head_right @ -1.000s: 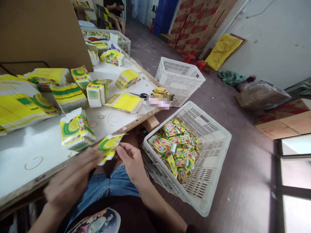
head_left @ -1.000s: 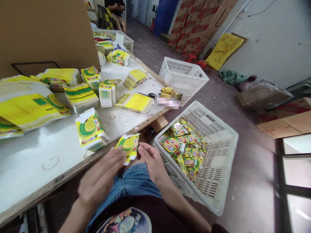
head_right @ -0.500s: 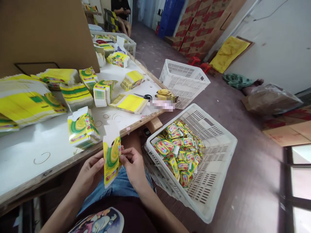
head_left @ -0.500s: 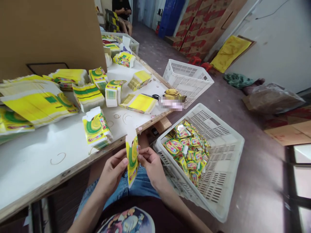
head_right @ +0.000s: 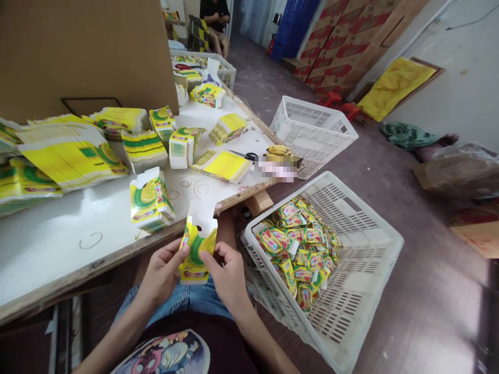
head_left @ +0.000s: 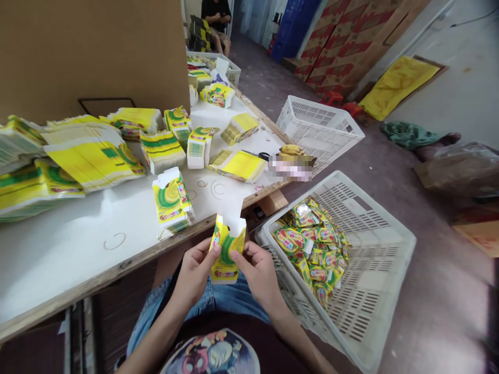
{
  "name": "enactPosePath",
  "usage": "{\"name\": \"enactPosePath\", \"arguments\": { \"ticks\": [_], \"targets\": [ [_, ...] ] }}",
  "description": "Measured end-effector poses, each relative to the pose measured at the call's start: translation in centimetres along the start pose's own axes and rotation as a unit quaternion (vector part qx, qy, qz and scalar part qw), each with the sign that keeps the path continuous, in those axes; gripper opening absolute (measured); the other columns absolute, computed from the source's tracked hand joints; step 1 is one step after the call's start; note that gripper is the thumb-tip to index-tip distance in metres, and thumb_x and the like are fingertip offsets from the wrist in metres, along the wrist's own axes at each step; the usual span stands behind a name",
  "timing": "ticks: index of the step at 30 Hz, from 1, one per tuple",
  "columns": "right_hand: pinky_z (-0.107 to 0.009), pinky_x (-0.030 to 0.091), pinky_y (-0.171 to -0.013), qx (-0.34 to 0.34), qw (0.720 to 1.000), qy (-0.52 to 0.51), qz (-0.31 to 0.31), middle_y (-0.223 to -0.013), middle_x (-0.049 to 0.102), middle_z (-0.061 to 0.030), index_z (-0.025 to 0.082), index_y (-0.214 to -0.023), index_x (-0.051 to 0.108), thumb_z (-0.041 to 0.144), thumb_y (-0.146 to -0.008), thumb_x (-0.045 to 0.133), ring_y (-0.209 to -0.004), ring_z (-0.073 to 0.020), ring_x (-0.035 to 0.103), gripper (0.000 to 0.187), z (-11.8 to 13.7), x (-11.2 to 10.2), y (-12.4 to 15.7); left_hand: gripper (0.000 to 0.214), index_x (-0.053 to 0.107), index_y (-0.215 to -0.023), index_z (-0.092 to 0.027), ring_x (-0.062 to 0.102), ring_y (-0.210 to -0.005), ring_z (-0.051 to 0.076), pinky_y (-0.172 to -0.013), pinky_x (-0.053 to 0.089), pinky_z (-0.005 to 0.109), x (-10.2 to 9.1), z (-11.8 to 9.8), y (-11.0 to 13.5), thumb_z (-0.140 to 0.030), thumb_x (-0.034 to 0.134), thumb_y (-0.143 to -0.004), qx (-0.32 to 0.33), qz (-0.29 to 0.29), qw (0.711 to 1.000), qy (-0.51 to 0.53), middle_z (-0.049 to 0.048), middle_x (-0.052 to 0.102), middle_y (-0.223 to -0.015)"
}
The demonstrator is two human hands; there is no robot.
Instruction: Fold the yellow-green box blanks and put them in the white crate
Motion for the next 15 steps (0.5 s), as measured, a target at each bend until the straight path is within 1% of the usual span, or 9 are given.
{"name": "enactPosePath", "arguments": {
  "ticks": [3,6,7,8,9,11,12,14,15],
  "targets": [
    [-0.025,0.045,-0.059,-0.020,0.998,0.051,-0.015,-0.066,0.059,0.0019,0.018,-0.076,0.062,0.044,-0.085,0.069,-0.064,-0.0145,0.055,0.028,0.1,-0.1,-0.1,0.039,0.072,-0.110,-0.014,0.074,-0.094,0.027,-0.077,0.059,0.033,-0.3,-0.5,-0.2,-0.042,0.073,-0.083,0.025,-0.007,0.998,-0.061,0.0095,0.079,-0.102],
    [-0.023,0.038,-0.053,-0.034,0.991,0.128,-0.002,-0.061,0.053,0.0044,0.019,-0.070,0.057,0.039,-0.086,0.069,-0.056,-0.0115,0.047,0.027,0.2,-0.3,-0.3,0.040,0.067,-0.114,-0.015,0.072,-0.101,0.026,-0.085,0.058,0.033,-0.7,-1.3,-0.4,-0.038,0.074,-0.082,0.070,-0.026,0.992,-0.100,0.0100,0.077,-0.111],
    [-0.023,0.038,-0.052,-0.036,0.990,0.137,0.004,-0.062,0.055,0.0040,0.019,-0.074,0.058,0.037,-0.085,0.070,-0.056,-0.0115,0.047,0.024,0.3,-0.3,-0.3,0.040,0.066,-0.114,-0.015,0.072,-0.103,0.026,-0.088,0.057,0.033,-0.7,-1.4,-0.4,-0.037,0.075,-0.082,0.080,-0.028,0.990,-0.108,0.0104,0.076,-0.113],
    [-0.023,0.040,-0.053,-0.039,0.990,0.133,0.010,-0.067,0.059,0.0030,0.020,-0.082,0.060,0.035,-0.085,0.070,-0.058,-0.0121,0.050,0.018,0.4,-0.4,-0.4,0.040,0.064,-0.115,-0.015,0.071,-0.104,0.026,-0.090,0.056,0.034,-0.7,-1.5,-0.4,-0.036,0.075,-0.082,0.083,-0.025,0.990,-0.113,0.0109,0.076,-0.113],
    [-0.024,0.043,-0.056,-0.045,0.992,0.115,0.014,-0.075,0.064,0.0012,0.020,-0.093,0.061,0.033,-0.086,0.070,-0.062,-0.0132,0.055,0.017,0.5,-0.4,-0.4,0.042,0.061,-0.118,-0.015,0.072,-0.103,0.026,-0.090,0.056,0.035,-0.5,-1.4,-0.4,-0.035,0.074,-0.082,0.080,-0.018,0.990,-0.115,0.0113,0.076,-0.112],
    [-0.026,0.050,-0.066,-0.063,0.996,0.065,0.022,-0.094,0.069,-0.0030,0.023,-0.117,0.055,0.031,-0.088,0.068,-0.074,-0.0160,0.063,0.033,1.0,-0.6,-0.5,0.052,0.047,-0.128,-0.018,0.072,-0.101,0.025,-0.087,0.057,0.036,-0.1,-1.2,-0.2,-0.032,0.072,-0.085,0.071,0.000,0.992,-0.105,0.0109,0.076,-0.109],
    [-0.027,0.052,-0.071,-0.073,0.996,0.044,0.026,-0.100,0.069,-0.0044,0.024,-0.125,0.051,0.030,-0.089,0.067,-0.079,-0.0168,0.064,0.040,1.3,-0.6,-0.5,0.057,0.039,-0.133,-0.021,0.073,-0.101,0.025,-0.085,0.057,0.036,0.1,-1.2,0.0,-0.031,0.071,-0.086,0.071,0.007,0.993,-0.095,0.0101,0.075,-0.109],
    [-0.029,0.053,-0.074,-0.087,0.995,0.020,0.034,-0.106,0.068,-0.0055,0.027,-0.131,0.047,0.030,-0.091,0.065,-0.083,-0.0171,0.065,0.044,1.7,-0.8,-0.6,0.063,0.028,-0.137,-0.025,0.072,-0.102,0.024,-0.084,0.057,0.035,0.4,-1.3,0.4,-0.028,0.068,-0.089,0.077,0.022,0.993,-0.083,0.0093,0.073,-0.112],
    [-0.029,0.053,-0.075,-0.088,0.995,0.016,0.041,-0.107,0.068,-0.0057,0.027,-0.132,0.047,0.031,-0.091,0.065,-0.082,-0.0170,0.065,0.045,1.9,-0.8,-0.7,0.062,0.028,-0.138,-0.026,0.071,-0.104,0.023,-0.085,0.057,0.035,0.6,-1.4,0.5,-0.028,0.067,-0.090,0.080,0.031,0.993,-0.084,0.0096,0.072,-0.114]
  ]
}}
Point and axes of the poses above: each hand's wrist, its own y-axis away from the middle knuckle, its own x-axis out of the palm, z = x × y, the point moved 7 cm from there along -y, towards the middle knuckle
